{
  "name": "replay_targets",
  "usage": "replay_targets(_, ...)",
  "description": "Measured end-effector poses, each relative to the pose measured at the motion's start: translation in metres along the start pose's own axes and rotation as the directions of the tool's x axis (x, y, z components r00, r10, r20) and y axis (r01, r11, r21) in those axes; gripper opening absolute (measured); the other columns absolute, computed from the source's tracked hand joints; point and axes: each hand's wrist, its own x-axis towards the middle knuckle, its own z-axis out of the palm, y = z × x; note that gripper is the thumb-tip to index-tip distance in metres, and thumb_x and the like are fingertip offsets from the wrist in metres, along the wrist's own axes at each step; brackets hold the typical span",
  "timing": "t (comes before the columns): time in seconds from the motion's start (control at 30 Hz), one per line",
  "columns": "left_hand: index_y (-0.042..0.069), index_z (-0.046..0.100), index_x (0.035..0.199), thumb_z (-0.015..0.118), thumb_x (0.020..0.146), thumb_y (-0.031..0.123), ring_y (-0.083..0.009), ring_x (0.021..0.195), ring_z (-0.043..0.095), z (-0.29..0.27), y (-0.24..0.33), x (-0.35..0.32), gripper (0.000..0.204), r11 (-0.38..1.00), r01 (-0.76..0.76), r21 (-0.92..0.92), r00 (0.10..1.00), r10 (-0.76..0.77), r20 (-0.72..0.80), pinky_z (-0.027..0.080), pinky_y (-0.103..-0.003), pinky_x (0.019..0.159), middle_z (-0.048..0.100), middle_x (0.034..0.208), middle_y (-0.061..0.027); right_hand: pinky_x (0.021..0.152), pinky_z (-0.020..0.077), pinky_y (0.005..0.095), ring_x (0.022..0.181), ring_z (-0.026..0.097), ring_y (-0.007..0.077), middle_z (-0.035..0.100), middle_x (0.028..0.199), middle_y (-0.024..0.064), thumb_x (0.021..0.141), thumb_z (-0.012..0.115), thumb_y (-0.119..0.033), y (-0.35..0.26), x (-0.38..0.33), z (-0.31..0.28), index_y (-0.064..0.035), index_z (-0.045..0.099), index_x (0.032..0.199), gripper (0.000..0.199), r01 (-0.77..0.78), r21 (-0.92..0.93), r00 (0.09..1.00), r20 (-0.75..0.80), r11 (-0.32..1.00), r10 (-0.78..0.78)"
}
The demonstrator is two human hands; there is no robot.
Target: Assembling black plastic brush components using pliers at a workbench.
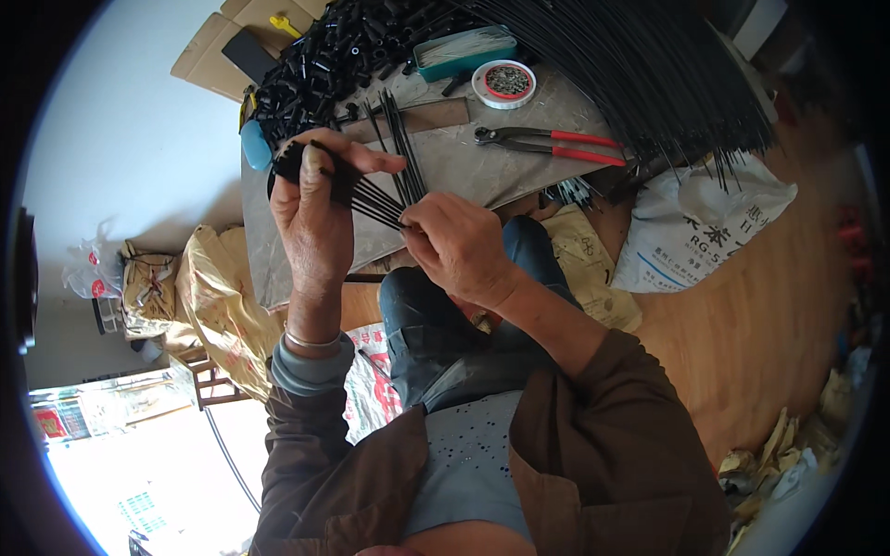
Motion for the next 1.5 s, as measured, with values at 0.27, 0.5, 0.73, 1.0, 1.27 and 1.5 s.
replay_targets(0.27,0.0,0.054,0.107,0.046,0.1,0.019,-0.0213,0.088,0.065,-0.003,-0.001,0.004,0.022,0.992,-0.004,-0.128,1.0,0.003,-0.01,0.054,-0.033,0.081,0.065,0.094,-0.0121,0.055,0.0464,0.0273,0.061,0.057,0.0157,0.057,0.075,0.0067,0.08,0.065,0.002,0.009,0.021,-0.015,-0.0016,0.053,0.091,0.016,-0.126,0.086,0.977,0.186,0.988,0.108)
replay_targets(0.5,-0.001,0.056,0.111,0.047,0.099,0.016,-0.0206,0.086,0.066,-0.007,-0.002,0.008,0.023,0.993,0.035,-0.115,0.999,-0.032,0.025,0.054,-0.031,0.079,0.065,0.089,-0.0107,0.062,0.0464,0.0263,0.073,0.057,0.0138,0.056,0.082,0.0079,0.086,0.061,0.001,0.009,0.039,-0.018,0.0003,0.054,0.095,0.011,-0.234,0.232,0.922,0.362,0.944,0.139)
replay_targets(0.73,-0.002,0.056,0.11,0.046,0.1,0.018,-0.0202,0.079,0.066,-0.011,0.0,0.012,0.024,0.997,0.04,-0.063,0.998,-0.043,-0.054,0.055,-0.031,0.076,0.062,0.083,-0.0084,0.074,0.0477,0.0248,0.081,0.056,0.0122,0.057,0.088,0.0054,0.094,0.055,-0.007,0.008,0.037,-0.014,0.0018,0.054,0.1,0.011,-0.404,0.4,0.877,0.426,0.823,0.223)
replay_targets(1.0,-0.001,0.056,0.105,0.047,0.1,0.021,-0.0164,0.073,0.064,-0.014,0.001,0.014,0.024,0.993,0.067,-0.099,0.996,-0.072,-0.045,0.053,-0.028,0.072,0.06,0.078,-0.0061,0.077,0.0454,0.0229,0.083,0.053,0.0079,0.057,0.09,0.0013,0.097,0.053,-0.02,0.015,0.01,-0.01,-0.0015,0.057,0.102,0.019,-0.66,0.521,0.741,0.571,0.541,0.354)
replay_targets(1.27,0.001,0.057,0.101,0.047,0.1,0.026,-0.0157,0.07,0.064,-0.018,0.01,0.018,0.026,0.995,0.05,-0.083,0.995,-0.056,-0.077,0.053,-0.026,0.068,0.06,0.076,-0.0043,0.078,0.0454,0.0242,0.087,0.055,0.0086,0.058,0.093,0.0002,0.092,0.058,-0.01,0.021,-0.071,0.0,-0.0016,0.057,0.105,0.015,-0.756,0.384,0.646,0.568,0.53,0.511)
replay_targets(1.5,0.002,0.057,0.102,0.047,0.1,0.026,-0.016,0.07,0.065,-0.021,0.016,0.024,0.026,0.996,0.053,-0.07,0.997,-0.057,-0.057,0.053,-0.026,0.065,0.063,0.078,-0.0057,0.074,0.0466,0.0255,0.087,0.056,0.0103,0.059,0.093,0.0032,0.091,0.058,-0.005,0.03,-0.083,0.009,-0.0006,0.055,0.109,0.019,-0.687,0.259,0.69,0.525,0.679,0.499)
